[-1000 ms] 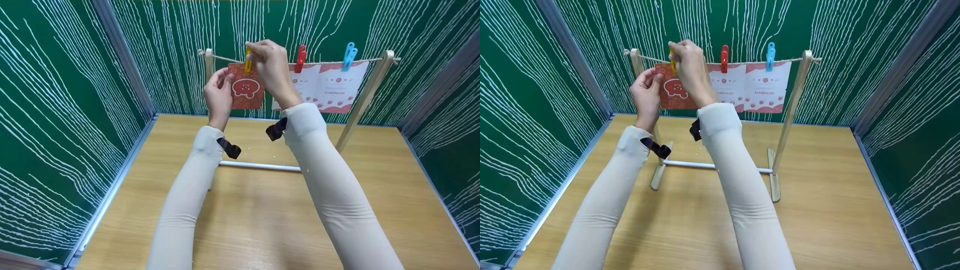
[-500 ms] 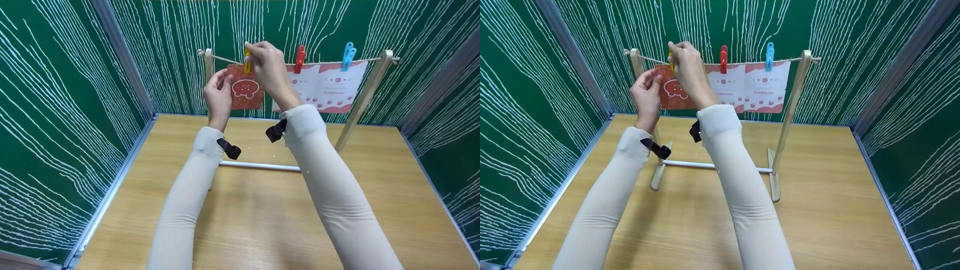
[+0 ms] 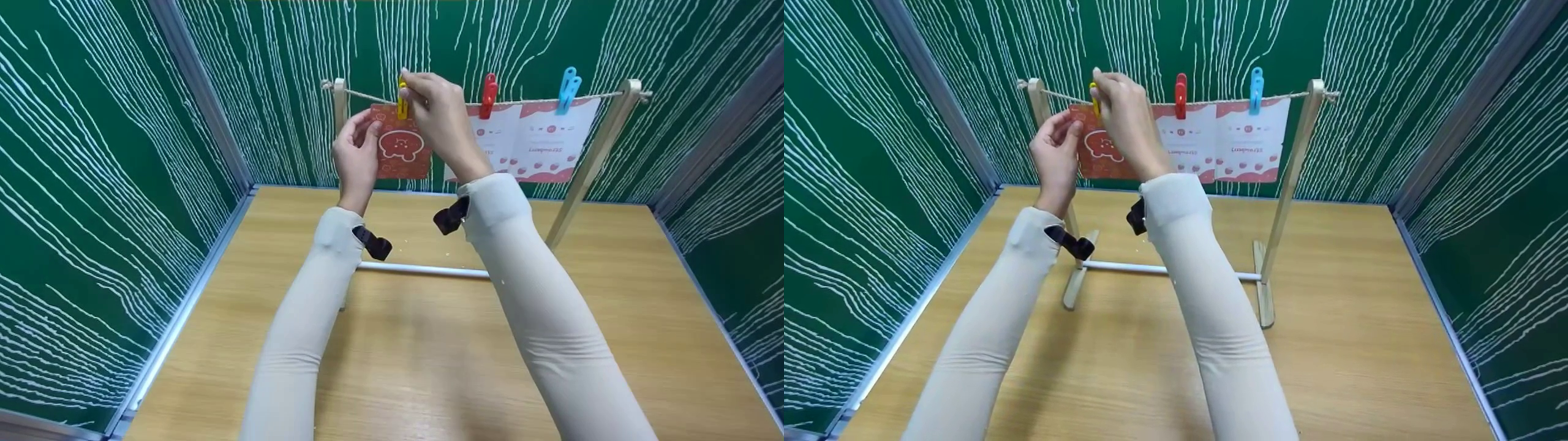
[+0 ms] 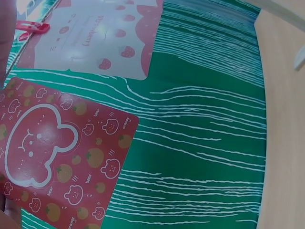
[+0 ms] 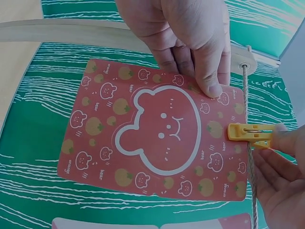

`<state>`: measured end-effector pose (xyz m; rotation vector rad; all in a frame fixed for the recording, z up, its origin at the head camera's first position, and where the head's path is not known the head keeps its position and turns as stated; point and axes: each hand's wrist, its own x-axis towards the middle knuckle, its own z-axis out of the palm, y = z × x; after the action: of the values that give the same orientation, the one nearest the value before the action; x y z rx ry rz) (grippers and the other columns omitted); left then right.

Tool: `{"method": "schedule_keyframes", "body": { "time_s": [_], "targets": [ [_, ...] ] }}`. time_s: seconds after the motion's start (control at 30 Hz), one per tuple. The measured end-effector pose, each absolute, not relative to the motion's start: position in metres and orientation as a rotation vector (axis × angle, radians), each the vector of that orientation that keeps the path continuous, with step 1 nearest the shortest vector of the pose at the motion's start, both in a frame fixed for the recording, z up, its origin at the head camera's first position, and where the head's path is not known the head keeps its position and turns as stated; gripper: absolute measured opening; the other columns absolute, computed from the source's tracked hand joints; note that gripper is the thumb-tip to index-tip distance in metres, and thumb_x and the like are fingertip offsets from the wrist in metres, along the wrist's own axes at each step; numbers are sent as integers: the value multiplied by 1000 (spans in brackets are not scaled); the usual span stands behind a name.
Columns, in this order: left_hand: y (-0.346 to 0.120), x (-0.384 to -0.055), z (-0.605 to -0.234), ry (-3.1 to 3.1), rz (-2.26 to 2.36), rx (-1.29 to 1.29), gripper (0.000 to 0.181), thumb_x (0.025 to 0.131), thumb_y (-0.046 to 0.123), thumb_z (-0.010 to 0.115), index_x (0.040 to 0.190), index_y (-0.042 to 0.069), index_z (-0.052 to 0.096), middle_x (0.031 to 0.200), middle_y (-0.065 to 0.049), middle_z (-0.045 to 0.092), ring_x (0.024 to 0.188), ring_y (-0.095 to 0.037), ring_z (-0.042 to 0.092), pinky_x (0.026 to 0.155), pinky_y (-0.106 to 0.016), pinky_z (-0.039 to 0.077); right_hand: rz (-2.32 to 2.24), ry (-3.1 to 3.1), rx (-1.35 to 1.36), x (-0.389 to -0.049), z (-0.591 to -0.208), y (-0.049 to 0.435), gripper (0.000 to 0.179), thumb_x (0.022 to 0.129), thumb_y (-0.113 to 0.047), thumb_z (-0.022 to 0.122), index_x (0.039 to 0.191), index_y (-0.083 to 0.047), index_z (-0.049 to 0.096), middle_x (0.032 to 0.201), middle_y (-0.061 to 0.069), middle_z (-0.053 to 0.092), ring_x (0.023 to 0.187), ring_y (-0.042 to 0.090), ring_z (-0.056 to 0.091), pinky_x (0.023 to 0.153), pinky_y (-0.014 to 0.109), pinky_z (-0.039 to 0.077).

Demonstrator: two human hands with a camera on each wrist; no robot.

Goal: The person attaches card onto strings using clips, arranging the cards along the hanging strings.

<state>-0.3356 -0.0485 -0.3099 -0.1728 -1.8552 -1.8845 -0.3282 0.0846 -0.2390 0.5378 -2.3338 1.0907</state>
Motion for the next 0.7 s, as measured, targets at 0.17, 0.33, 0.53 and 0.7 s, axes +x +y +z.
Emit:
{"method": "schedule_keyframes", "body": {
  "time_s": [0.17, 0.33, 0.53, 0.7],
  "targets": [
    [-52, -345, -317, -1868, -1885, -204, 36, 96, 20, 55, 130, 10, 58, 123, -7, 65, 109, -14, 63, 90, -25, 53, 1078, -2311, 560, -328, -241, 86, 36, 98, -17, 53, 133, -10, 56, 133, 5, 61, 124, 12, 56, 97, 18, 46],
    [-52, -346, -319, -1878, -1921, -202, 38, 99, 22, 51, 135, 12, 54, 126, -6, 63, 107, -14, 63, 89, -25, 53, 1110, -2274, 574, -326, -243, 87, 38, 98, -19, 53, 135, -10, 54, 139, 4, 56, 129, 11, 51, 97, 19, 46],
    [-53, -345, -323, -1858, -1955, -227, 40, 102, 19, 45, 141, 10, 48, 135, -7, 57, 114, -16, 60, 93, -27, 52, 1098, -2205, 616, -323, -249, 91, 42, 97, -24, 55, 137, -12, 52, 140, 2, 55, 130, 10, 50, 99, 21, 46],
    [-54, -341, -328, -1889, -1892, -281, 42, 103, 22, 43, 144, 15, 43, 147, 1, 47, 129, -10, 50, 101, -22, 45, 1046, -2198, 616, -318, -255, 96, 44, 98, -29, 54, 139, -15, 51, 143, -2, 51, 130, 5, 49, 103, 18, 41]
  ]
}}
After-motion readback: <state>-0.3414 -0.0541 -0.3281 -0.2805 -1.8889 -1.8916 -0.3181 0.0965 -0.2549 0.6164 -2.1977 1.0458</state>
